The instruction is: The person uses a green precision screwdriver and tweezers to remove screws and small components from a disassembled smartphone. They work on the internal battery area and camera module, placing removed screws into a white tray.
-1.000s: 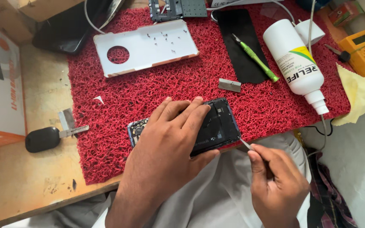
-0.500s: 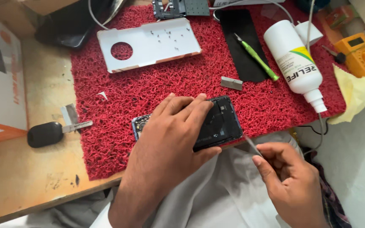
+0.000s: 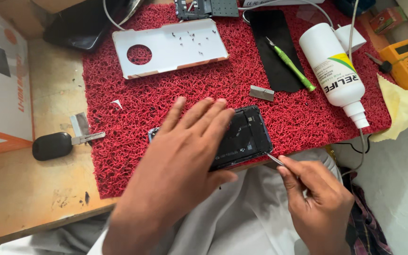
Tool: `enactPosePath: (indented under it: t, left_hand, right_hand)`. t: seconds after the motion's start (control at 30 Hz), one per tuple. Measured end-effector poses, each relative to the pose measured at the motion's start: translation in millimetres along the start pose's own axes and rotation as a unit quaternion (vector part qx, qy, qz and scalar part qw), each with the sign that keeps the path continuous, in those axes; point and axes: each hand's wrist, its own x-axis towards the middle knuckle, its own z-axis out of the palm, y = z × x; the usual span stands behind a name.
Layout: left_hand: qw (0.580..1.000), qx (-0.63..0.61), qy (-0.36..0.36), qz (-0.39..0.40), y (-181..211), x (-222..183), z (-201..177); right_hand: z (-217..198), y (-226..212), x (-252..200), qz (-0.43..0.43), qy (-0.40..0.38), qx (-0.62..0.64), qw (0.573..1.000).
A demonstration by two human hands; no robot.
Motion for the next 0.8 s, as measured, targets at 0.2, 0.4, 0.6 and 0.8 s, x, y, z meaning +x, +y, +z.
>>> enactPosePath:
  t: [0.2,0.4,0.6,0.8]
  left_hand:
    - [0.998,-0.045,-0.021,-0.033,-8.6,-13.2,-2.4]
    - [0.997,-0.061,-0.010,-0.043,-7.7,-12.4,-1.0]
    - [0.997,-0.060,-0.012,-0.055,-6.2,-12.1,-1.2]
    - [0.996,-0.067,-0.004,-0.056,-7.0,-12.7,-0.1]
  right_hand:
    - [8.3,0.1,-2.7,0.031,0.001,0.037,0.999]
    - [16.7,-7.8,-11.1,0.003,0.043,0.025,0.999]
    - [26.6,-10.6,-16.5,0.017,0.039,0.024,0.999]
    - [20.2,-8.6,-10.3,0.060,-0.008,0.048,0.997]
